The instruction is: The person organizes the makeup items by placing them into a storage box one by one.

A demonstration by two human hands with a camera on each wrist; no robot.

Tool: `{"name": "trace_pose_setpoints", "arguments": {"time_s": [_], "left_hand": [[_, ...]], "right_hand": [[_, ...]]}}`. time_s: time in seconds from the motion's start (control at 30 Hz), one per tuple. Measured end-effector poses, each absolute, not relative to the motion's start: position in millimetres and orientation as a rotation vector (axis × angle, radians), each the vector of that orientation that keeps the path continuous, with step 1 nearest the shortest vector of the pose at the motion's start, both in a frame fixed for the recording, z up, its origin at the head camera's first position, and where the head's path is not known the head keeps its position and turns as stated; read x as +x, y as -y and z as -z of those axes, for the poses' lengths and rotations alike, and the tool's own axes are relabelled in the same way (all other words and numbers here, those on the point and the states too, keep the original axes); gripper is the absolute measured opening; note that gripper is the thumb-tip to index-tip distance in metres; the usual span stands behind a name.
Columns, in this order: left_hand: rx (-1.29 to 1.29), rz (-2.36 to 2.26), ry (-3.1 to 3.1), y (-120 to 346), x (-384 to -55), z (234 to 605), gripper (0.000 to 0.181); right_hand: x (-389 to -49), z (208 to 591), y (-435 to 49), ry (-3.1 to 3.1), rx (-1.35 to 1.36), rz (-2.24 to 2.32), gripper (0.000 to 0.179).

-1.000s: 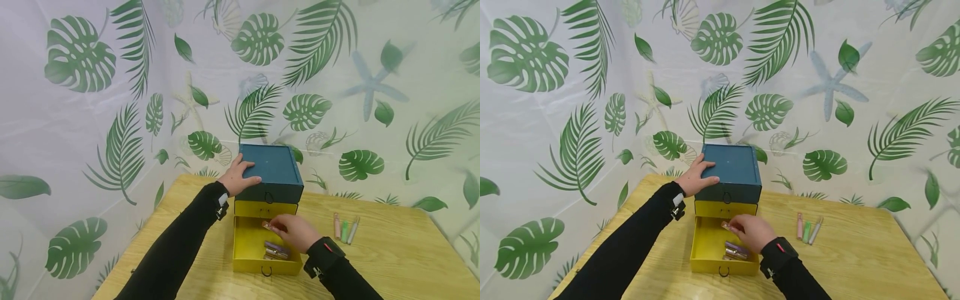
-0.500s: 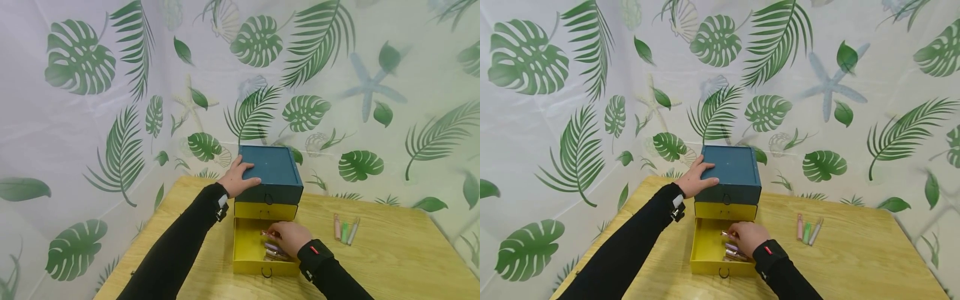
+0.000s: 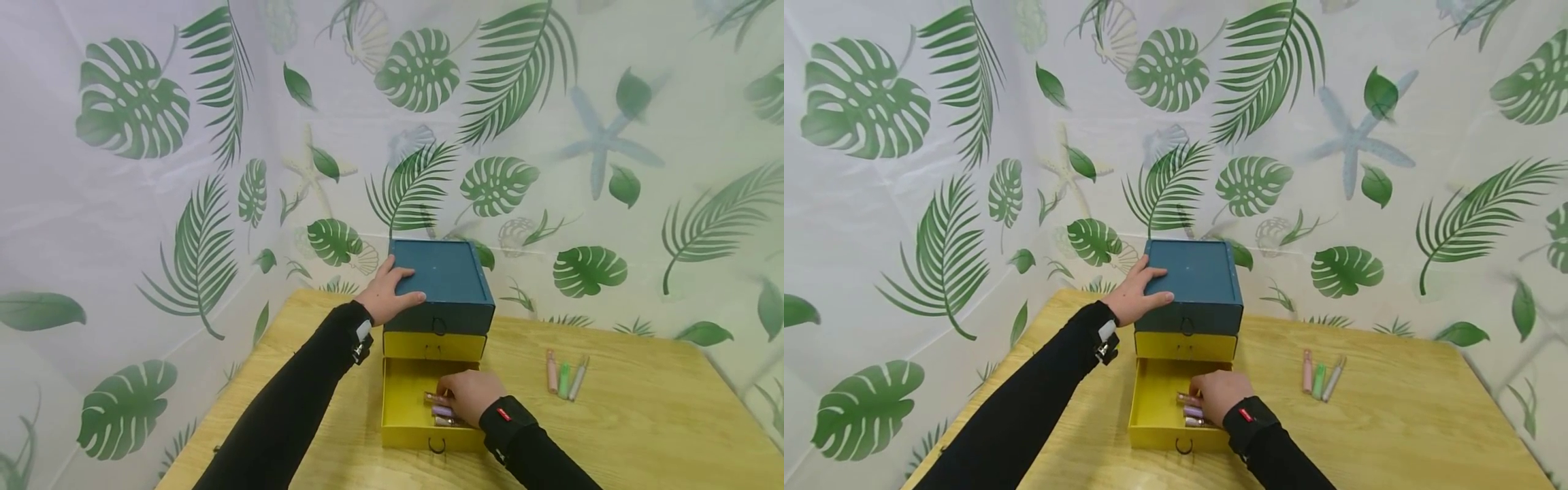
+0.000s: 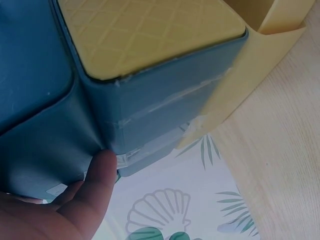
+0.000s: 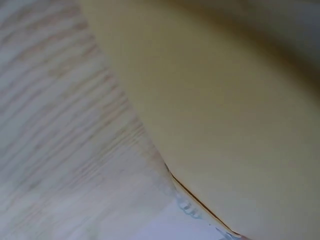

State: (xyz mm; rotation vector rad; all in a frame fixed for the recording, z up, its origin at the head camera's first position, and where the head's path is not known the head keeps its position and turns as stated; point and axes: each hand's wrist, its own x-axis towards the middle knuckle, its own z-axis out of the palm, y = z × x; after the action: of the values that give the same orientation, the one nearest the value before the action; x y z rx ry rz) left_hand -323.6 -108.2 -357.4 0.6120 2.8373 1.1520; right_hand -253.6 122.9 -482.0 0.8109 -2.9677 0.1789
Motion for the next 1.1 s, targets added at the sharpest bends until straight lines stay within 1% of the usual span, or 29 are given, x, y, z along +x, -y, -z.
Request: {"name": "trace_pose_setpoints", "arguments": {"time_s": [0.33,0.53,0.6,0.73,0.87,0.97,1.1], "left_hand": [[0.598,-1.155,-2.836,109,-325,359,0.068],[0.607,-1.161,-2.830,110,-326,360,0.068],[0.608,-1.160,-2.829,110,-326,360,0.068],[0.609,-1.159,-2.832,110,-325,359,0.068],[0.600,-1.150,-2.835,109,-325,359,0.068],[0.595,-1.150,-2.832,109,-325,359,0.069],[0.598,-1.159,-2.823,109,-325,358,0.069]], "right_hand": [[-252,482,-123,2.961,0.848,-0.215,0.006],[-253,481,-124,2.961,0.882,-0.264,0.016],[-253,480,-125,2.971,0.883,-0.289,0.016],[-256,478,-128,2.998,0.879,-0.428,0.015],[-260,477,-138,2.996,0.870,-0.682,0.017],[-263,472,-150,2.956,0.819,-0.859,0.018],[-265,467,-169,2.906,0.725,-0.934,0.017]]}}
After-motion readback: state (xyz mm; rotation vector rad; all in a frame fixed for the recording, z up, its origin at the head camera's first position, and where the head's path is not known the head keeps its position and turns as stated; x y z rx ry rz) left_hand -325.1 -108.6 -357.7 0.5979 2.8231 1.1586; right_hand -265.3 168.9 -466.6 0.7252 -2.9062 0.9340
